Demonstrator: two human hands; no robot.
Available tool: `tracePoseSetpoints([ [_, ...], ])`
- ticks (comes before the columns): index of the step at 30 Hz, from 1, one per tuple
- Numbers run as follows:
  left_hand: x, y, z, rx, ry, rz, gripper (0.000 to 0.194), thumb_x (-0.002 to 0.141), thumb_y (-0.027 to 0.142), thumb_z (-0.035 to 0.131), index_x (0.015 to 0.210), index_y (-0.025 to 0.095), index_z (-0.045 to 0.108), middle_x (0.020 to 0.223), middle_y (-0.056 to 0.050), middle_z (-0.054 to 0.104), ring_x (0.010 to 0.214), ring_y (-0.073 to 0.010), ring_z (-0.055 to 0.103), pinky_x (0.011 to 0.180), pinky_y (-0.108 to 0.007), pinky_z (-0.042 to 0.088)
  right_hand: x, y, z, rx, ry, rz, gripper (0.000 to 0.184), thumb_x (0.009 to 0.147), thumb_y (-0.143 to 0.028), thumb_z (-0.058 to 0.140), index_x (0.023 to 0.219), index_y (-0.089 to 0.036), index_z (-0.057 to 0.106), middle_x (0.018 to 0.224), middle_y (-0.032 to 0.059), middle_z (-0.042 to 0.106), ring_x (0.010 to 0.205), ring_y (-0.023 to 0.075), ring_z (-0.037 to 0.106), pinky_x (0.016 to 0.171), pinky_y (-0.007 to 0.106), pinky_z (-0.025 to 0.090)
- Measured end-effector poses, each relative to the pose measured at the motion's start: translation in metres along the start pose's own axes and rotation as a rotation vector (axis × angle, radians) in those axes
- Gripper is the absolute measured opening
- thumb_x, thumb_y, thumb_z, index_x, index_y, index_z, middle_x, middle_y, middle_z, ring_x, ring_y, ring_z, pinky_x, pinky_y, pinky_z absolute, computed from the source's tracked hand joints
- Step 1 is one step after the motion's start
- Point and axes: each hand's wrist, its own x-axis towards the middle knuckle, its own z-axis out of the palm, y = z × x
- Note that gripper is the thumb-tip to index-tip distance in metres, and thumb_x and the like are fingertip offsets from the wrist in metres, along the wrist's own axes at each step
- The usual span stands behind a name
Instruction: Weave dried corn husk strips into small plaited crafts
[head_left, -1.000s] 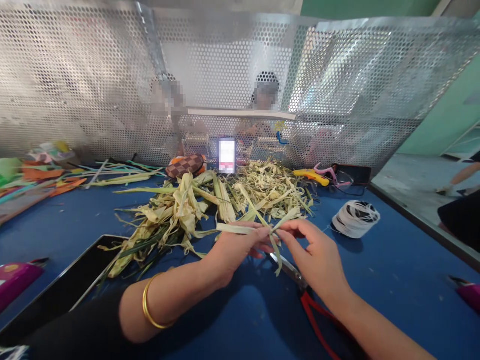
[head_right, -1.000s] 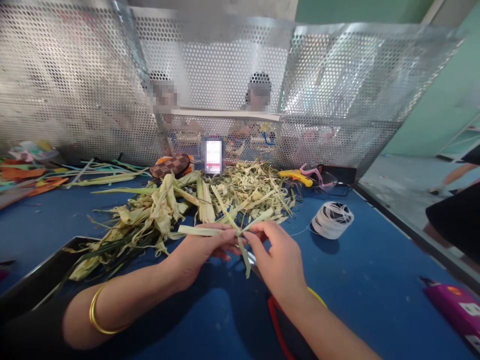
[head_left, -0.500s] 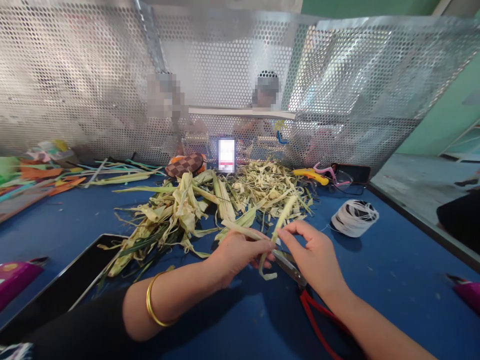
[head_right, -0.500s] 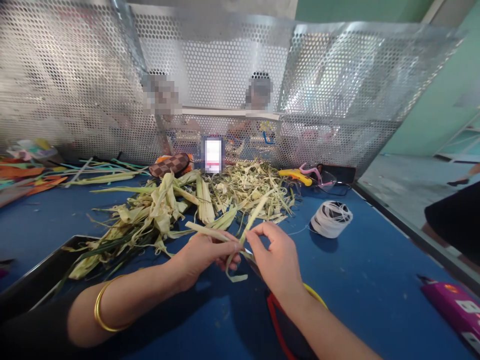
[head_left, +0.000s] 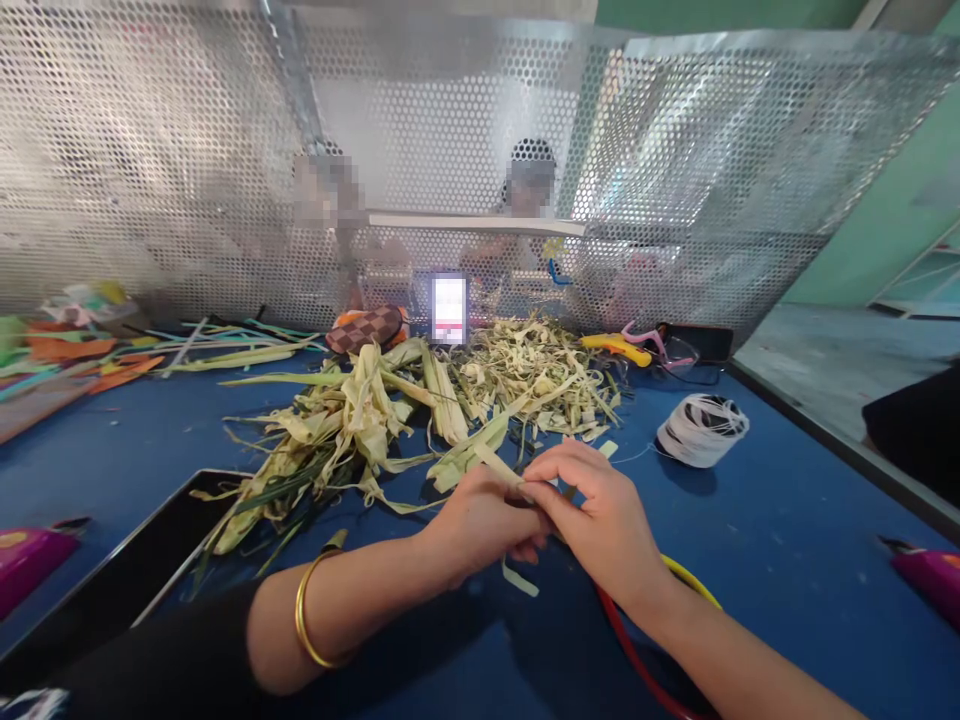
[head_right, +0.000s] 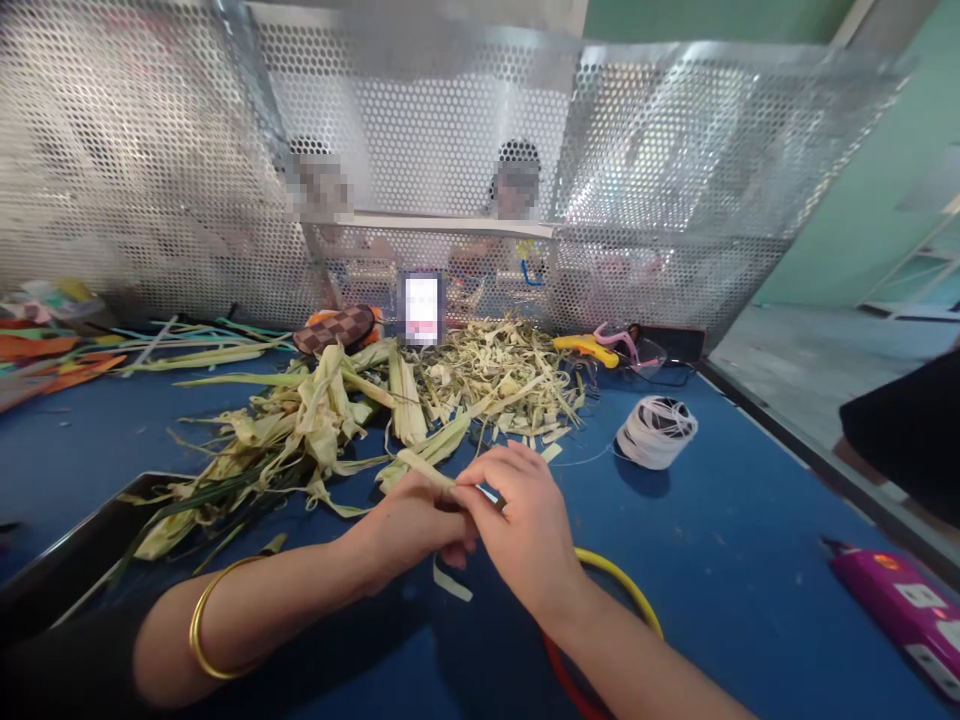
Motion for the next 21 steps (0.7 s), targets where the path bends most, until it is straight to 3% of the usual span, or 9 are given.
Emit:
tracePoseSetpoints([
  [3,0.0,-0.001,-0.001,-0.022,-0.015,0.042,0.012,0.061,0.019,0.058,0.051,0.014,0.059,0.047,0.003,0.053,0.044,-0.0088,0.052,0.048,-0.021,0.043,0.0,-0.002,-0.001,0.02,0.033,0.047,0.014,0.083,-0.017,0.053,0.07,-0.022,0.055,0.074,0.0018,0.063,0.077,0.0188,0.058,0.073,0.033,0.045],
  [6,0.001,-0.004,0.0,0.005,-0.026,0.089,0.009,0.06,0.019,0.057,0.053,0.014,0.06,0.048,0.003,0.053,0.045,-0.0096,0.053,0.048,-0.021,0.044,-0.001,-0.003,0.002,0.014,0.048,0.066,0.015,0.083,-0.016,0.051,0.069,-0.021,0.052,0.072,0.0015,0.06,0.074,0.0179,0.056,0.068,0.031,0.044],
  [11,0.002,-0.005,0.001,0.01,-0.025,0.079,0.013,0.061,0.017,0.059,0.049,0.014,0.059,0.044,0.003,0.052,0.044,-0.0095,0.053,0.048,-0.02,0.043,0.0,0.001,0.006,-0.042,0.09,0.011,0.014,0.084,-0.017,0.052,0.07,-0.021,0.055,0.077,0.0026,0.064,0.081,0.0193,0.057,0.076,0.034,0.044],
  [14,0.001,0.0,-0.001,-0.13,0.012,0.021,0.014,0.063,0.024,0.066,0.055,0.013,0.063,0.05,0.001,0.058,0.046,-0.0085,0.053,0.051,-0.021,0.045,0.003,0.005,-0.003,-0.072,0.162,-0.023,0.01,0.086,-0.023,0.052,0.083,-0.022,0.062,0.091,0.0047,0.067,0.091,0.0209,0.058,0.084,0.036,0.044],
  [17,0.001,0.006,-0.007,-0.297,0.061,0.005,0.023,0.067,0.034,0.068,0.061,0.012,0.066,0.057,-0.002,0.063,0.049,-0.0094,0.056,0.058,-0.022,0.047,0.007,0.011,-0.016,-0.129,0.239,0.024,0.019,0.088,-0.032,0.05,0.098,-0.023,0.063,0.102,0.007,0.067,0.098,0.0233,0.058,0.086,0.039,0.045],
  [19,0.001,0.009,-0.011,-0.37,0.07,0.024,0.027,0.07,0.037,0.065,0.066,0.011,0.067,0.063,-0.005,0.067,0.055,-0.0112,0.06,0.062,-0.024,0.049,0.009,0.015,-0.022,-0.148,0.178,0.09,0.022,0.087,-0.037,0.05,0.095,-0.023,0.065,0.098,0.0067,0.068,0.095,0.0243,0.06,0.083,0.038,0.046],
  [21,0.0,0.011,-0.014,-0.393,0.071,0.045,0.027,0.073,0.037,0.063,0.07,0.011,0.068,0.069,-0.006,0.069,0.058,-0.012,0.062,0.063,-0.024,0.048,0.01,0.018,-0.023,-0.136,0.032,0.143,0.024,0.087,-0.04,0.049,0.088,-0.024,0.066,0.09,0.0049,0.07,0.09,0.0241,0.061,0.078,0.037,0.047],
])
